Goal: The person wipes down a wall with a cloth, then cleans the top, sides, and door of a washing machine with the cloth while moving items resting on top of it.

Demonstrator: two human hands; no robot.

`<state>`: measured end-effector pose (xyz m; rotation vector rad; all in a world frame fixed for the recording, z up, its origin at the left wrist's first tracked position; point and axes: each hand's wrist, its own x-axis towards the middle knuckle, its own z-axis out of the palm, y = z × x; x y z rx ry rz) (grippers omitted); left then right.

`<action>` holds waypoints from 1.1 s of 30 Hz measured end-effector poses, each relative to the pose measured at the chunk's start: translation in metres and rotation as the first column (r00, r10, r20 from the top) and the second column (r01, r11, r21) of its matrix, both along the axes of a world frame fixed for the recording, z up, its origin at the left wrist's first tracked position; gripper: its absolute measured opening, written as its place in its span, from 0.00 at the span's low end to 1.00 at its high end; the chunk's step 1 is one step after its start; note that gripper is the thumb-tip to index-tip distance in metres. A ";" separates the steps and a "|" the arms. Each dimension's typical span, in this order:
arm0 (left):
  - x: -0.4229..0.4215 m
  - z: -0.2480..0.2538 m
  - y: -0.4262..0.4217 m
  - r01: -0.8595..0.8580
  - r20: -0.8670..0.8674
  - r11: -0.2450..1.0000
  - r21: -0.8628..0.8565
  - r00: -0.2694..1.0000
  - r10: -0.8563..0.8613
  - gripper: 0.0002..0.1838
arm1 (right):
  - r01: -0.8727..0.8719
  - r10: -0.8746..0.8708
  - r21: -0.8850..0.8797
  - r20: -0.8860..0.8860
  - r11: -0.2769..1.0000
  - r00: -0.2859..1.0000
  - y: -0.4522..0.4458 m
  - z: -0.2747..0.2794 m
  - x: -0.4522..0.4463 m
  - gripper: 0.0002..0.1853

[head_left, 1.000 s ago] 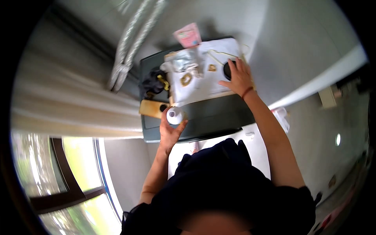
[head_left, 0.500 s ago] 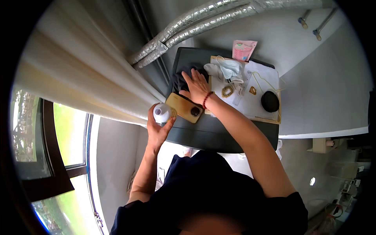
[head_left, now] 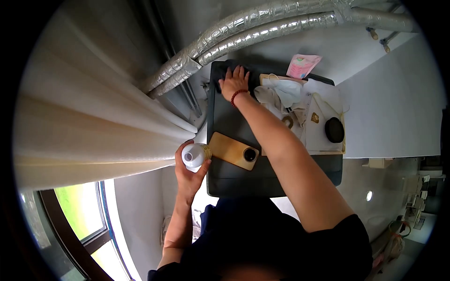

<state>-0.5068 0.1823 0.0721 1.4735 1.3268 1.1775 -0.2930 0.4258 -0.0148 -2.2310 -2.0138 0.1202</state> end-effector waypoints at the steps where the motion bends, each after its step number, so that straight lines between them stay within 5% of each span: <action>1: -0.005 -0.004 0.001 0.007 0.001 1.000 -0.006 1.000 -0.007 0.37 | 0.040 -0.040 -0.007 -0.026 0.999 0.999 0.011 -0.001 0.007 0.36; 5: -0.013 -0.009 0.004 -0.002 0.002 0.999 0.037 1.000 0.002 0.38 | 0.110 -0.110 0.014 -0.017 0.994 0.994 0.029 0.000 0.006 0.35; 8: -0.013 -0.020 0.010 0.006 0.061 0.999 0.039 0.998 -0.009 0.38 | -0.235 0.238 -0.078 0.029 0.969 0.971 -0.006 0.022 -0.006 0.31; 10: -0.007 -0.015 0.015 0.032 0.095 0.999 0.005 0.995 -0.032 0.38 | -0.333 0.340 0.106 -0.053 0.937 0.939 -0.038 0.004 -0.002 0.28; 13: 0.001 -0.012 0.027 0.050 0.075 0.998 0.033 0.996 -0.052 0.38 | -0.504 0.502 0.017 -0.129 0.864 0.855 -0.086 0.023 0.017 0.29; 16: 0.015 -0.018 0.050 0.071 0.080 0.997 0.034 0.994 -0.073 0.37 | -0.535 0.537 0.047 -0.104 0.843 0.837 -0.086 0.018 0.030 0.29; 22: 0.036 -0.015 0.080 0.093 0.054 0.992 0.086 0.994 -0.098 0.38 | -0.323 0.322 0.001 -0.089 0.946 0.942 0.012 0.016 0.002 0.25; 28: 0.028 -0.023 0.076 0.034 0.105 0.997 0.063 0.994 -0.040 0.38 | -0.574 0.576 -0.066 0.006 0.816 0.818 0.002 0.012 -0.012 0.18; 31: 0.021 -0.024 0.075 0.023 0.160 0.998 0.052 0.987 -0.031 0.38 | -0.723 0.724 0.050 -0.094 0.689 0.683 -0.051 0.017 -0.010 0.17; 33: 0.016 -0.024 0.077 0.002 0.124 0.998 0.066 0.992 -0.010 0.38 | -0.694 0.702 0.126 -0.038 0.709 0.711 -0.031 0.007 -0.004 0.16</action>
